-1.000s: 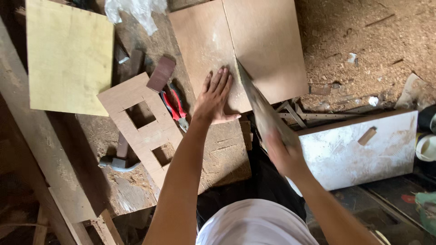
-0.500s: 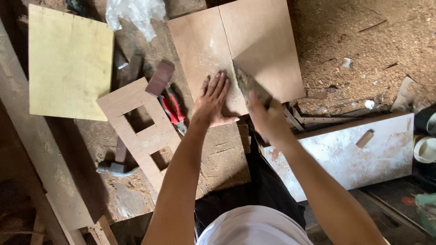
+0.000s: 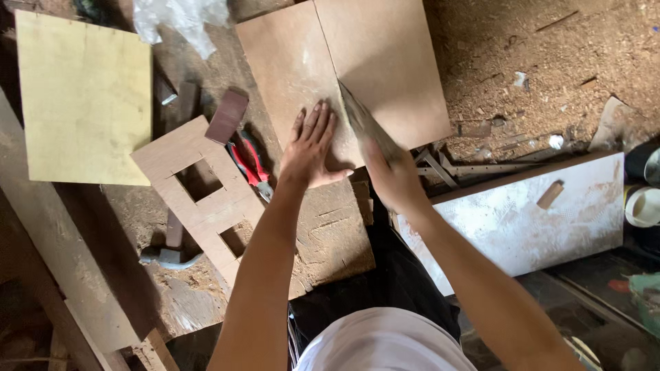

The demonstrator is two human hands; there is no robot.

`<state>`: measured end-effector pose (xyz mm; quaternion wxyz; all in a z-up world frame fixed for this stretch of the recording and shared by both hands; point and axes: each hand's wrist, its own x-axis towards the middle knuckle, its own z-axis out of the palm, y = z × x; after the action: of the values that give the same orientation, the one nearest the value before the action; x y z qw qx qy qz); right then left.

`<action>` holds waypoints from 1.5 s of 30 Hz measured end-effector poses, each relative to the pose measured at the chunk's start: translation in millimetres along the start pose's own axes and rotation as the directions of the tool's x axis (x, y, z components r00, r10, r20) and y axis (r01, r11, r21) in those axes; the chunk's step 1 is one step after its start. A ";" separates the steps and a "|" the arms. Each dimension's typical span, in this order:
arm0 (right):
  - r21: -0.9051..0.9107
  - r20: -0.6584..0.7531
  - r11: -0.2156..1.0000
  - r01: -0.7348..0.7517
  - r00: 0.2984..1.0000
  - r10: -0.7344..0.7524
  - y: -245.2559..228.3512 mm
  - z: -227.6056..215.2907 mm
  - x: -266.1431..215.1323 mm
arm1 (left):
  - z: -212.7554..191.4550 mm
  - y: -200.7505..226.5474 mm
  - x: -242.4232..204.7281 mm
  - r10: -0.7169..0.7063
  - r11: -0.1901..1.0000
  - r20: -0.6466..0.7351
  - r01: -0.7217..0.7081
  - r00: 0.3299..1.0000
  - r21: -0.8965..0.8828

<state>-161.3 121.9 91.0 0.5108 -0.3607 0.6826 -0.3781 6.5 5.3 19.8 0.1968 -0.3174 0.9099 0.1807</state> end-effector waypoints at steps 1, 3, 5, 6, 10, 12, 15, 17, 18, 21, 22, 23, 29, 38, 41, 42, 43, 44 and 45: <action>-0.031 -0.008 0.976 -0.216 0.976 0.216 1.8 1.5 19.5 | -1.1 0.4 2.3 0.000 1.000 0.011 0.000 1.000 0.017; 0.049 0.008 0.984 -0.173 0.985 0.173 -1.9 4.0 42.0 | -3.2 -2.5 4.0 -0.034 0.999 0.013 0.033 0.999 0.032; -0.003 0.004 0.997 -0.073 0.997 0.073 -7.9 -0.1 7.2 | -0.6 2.1 -4.0 -0.058 0.998 0.025 0.057 0.998 0.025; -0.107 0.001 0.994 0.037 0.999 -0.037 -12.9 -6.3 -12.5 | -1.0 2.4 -3.6 -0.046 0.999 0.037 0.045 0.998 0.027; 0.010 0.013 0.990 -0.143 0.990 0.142 -27.7 -44.2 -139.9 | -6.3 -0.8 -1.7 -0.030 0.999 0.027 0.028 0.999 0.042; 0.171 0.017 0.952 -0.255 0.966 0.256 -18.1 -54.2 -170.9 | -3.5 0.3 0.1 -0.020 0.999 0.017 0.019 1.000 0.045; 0.274 0.056 0.933 -0.232 0.973 0.225 2.3 -54.3 -152.4 | 1.4 -2.2 0.1 -0.014 0.999 0.016 0.013 1.000 0.044; -0.011 -0.025 1.000 0.014 1.000 -0.014 16.6 -36.2 -96.4 | 0.7 -3.1 -0.3 -0.002 0.999 0.005 0.002 1.000 0.038; -0.083 0.036 0.996 0.042 0.999 -0.039 20.8 -28.3 -61.2 | 0.5 -1.7 -0.2 0.000 0.999 -0.001 0.000 1.000 0.043; 0.099 -0.024 0.970 -0.221 0.974 0.224 15.9 -9.1 6.8 | 0.0 -0.1 -0.9 -0.016 0.999 -0.007 0.016 1.000 0.052; 0.036 -0.038 0.978 -0.205 0.978 0.207 12.2 -2.9 19.4 | 0.3 -1.7 -1.0 -0.022 0.999 0.006 0.022 1.000 0.049; -0.028 -0.052 0.982 -0.189 0.981 0.187 7.3 3.1 28.5 | 0.5 -3.9 -1.2 -0.028 0.999 0.019 0.027 0.999 0.046; -0.124 -0.020 0.992 0.027 0.999 -0.029 -13.8 -13.3 -111.1 | -2.4 -4.6 -0.4 -0.022 0.999 0.018 0.021 1.000 0.041; -0.102 0.069 0.915 0.391 0.920 -0.385 17.4 -6.9 -71.9 | 3.1 -4.5 0.2 -0.004 1.000 -0.012 0.004 1.000 0.020; -0.118 -0.028 0.988 -0.100 0.995 0.097 25.4 14.0 3.9 | 4.2 -1.0 -2.3 -0.008 1.000 -0.051 0.007 0.999 -0.014; -0.144 -0.035 0.986 -0.088 0.996 0.084 24.3 14.4 20.5 | 2.0 -4.5 -1.0 -0.012 1.000 -0.067 0.011 0.998 -0.015; -0.170 -0.041 0.982 -0.076 0.997 0.070 20.4 12.7 31.4 | 0.5 -5.7 0.5 -0.017 1.000 -0.083 0.016 0.996 -0.015; -0.191 -0.049 0.978 -0.084 0.996 0.076 17.5 8.7 17.9 | 3.2 -3.4 -5.2 -0.014 1.000 -0.080 0.012 0.997 -0.021; -0.159 -0.034 0.986 -0.040 0.999 0.035 13.4 3.2 -1.5 | 5.3 -4.3 -7.9 -0.031 0.999 -0.071 0.029 0.997 -0.022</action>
<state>-159.3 128.8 79.2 0.4767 -0.3819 0.7251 -0.3181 16.2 8.5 18.2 0.1637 -0.3394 0.9094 0.1759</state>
